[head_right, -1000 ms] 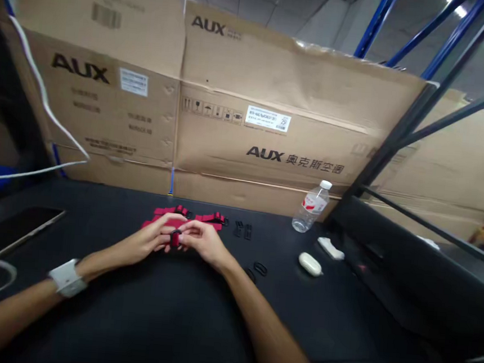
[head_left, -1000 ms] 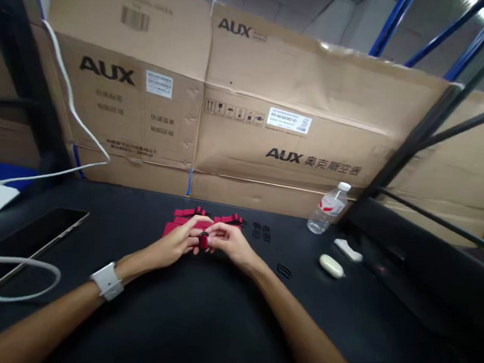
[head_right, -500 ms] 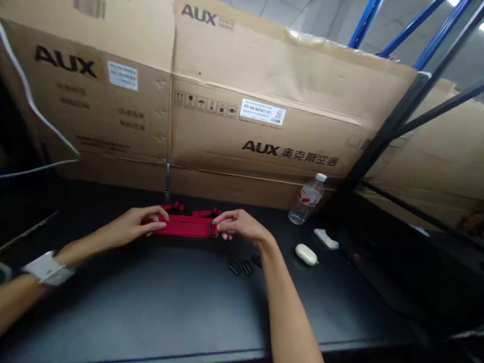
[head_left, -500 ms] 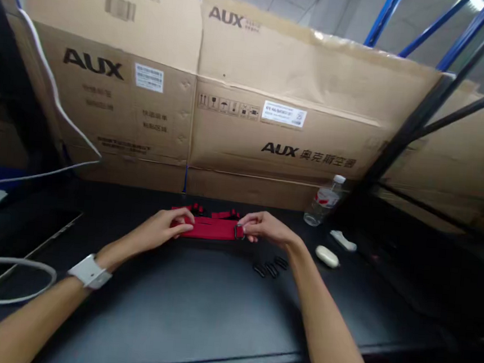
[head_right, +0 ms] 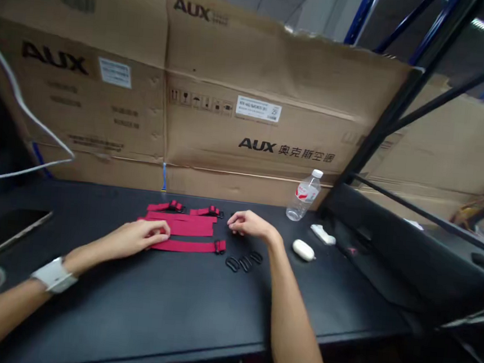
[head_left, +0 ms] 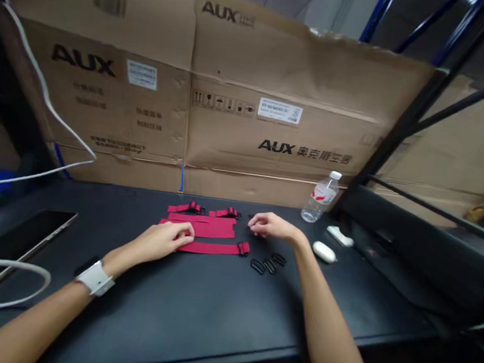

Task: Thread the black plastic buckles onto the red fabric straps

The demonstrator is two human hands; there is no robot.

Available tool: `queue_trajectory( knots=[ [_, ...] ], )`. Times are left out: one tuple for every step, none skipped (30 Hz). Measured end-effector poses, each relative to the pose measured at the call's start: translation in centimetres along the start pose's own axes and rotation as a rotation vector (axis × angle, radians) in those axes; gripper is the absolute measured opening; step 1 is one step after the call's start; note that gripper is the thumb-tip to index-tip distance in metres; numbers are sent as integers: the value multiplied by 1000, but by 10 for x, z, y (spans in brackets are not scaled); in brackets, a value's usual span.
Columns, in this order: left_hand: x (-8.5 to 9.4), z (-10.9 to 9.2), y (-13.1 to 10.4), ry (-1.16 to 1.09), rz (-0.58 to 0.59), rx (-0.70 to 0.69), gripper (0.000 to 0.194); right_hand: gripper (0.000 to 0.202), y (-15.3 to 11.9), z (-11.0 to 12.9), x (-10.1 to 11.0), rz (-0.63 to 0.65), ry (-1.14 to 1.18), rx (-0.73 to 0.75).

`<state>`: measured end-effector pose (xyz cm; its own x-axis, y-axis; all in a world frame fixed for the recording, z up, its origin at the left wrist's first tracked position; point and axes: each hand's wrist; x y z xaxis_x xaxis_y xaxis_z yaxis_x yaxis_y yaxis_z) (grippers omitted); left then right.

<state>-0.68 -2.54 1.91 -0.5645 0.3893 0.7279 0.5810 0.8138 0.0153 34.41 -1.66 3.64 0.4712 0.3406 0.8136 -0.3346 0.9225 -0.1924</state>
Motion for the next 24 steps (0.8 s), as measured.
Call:
queue_trajectory(
  knots=[
    [0,1,1,-10,-17,-2,29,23,1,-4,1,-111,-90,-8],
    [-1,2,1,-23,-30,-4,29,21,3,-7,2,-201,-182,-22],
    [-1,4,2,-39,-38,-7,30,20,4,-10,2,-254,-264,-42],
    [-2,5,3,-57,-42,-11,30,20,5,-13,2,-280,-323,-62],
    [-2,7,4,-76,-44,-12,31,21,7,-14,1,-285,-359,-78],
    [-2,8,5,-96,-42,-13,32,24,8,-15,0,-280,-380,-91],
    [-3,10,5,-117,-39,-18,33,25,9,-16,-2,-272,-393,-104],
    [-3,11,6,-139,-36,-26,33,26,10,-17,-4,-269,-405,-113],
    [-3,12,7,-164,-36,-34,33,27,11,-17,-6,-272,-417,-118],
    [-3,12,8,-192,-38,-42,34,27,13,-17,-8,-274,-426,-121],
    [-4,12,9,-225,-36,-51,34,26,14,-17,-9,-269,-425,-122],
    [-4,11,9,-263,-35,-59,34,26,15,-16,-11,-257,-412,-116],
    [-4,10,10,-306,-33,-66,35,26,16,-16,-12,-243,-390,-102],
    [-4,9,11,-352,-30,-63,35,27,16,-16,-13,-234,-361,-86],
    [-5,7,11,-400,-22,-44,36,28,17,-15,-13,-230,-331,-67],
    [-5,6,11,-449,-12,-13,38,28,17,-14,-13,-231,-299,-48],
    [-6,5,10,-498,0,26,39,27,17,-12,-13,-241,-264,-25],
    [-7,3,10,-544,10,70,41,25,18,-9,-14,-261,-217,2],
    [-8,3,9,-584,22,112,43,22,18,-5,-15,-283,-155,34],
    [-9,3,9,-617,33,144,44,20,19,1,-16,-301,-77,70],
    [-10,3,9,-642,42,160,45,19,20,9,-19,-317,16,108],
    [-11,3,8,-656,42,168,46,19,21,19,-24,-328,118,148],
    [-11,3,9,-662,39,169,47,22,23,29,-30,-329,217,179],
    [-12,4,9,-663,35,165,47,26,24,41,-38,-308,314,217]
  ],
)
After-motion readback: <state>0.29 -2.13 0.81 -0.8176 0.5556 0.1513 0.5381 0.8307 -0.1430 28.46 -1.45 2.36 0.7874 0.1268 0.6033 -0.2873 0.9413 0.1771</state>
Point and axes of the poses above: each hand's wrist, its own y-axis towards the middle knuckle, its own x-axis out of the back of the hand, z = x × y, and after that the axes turned 15 degrees about -y, right-handed
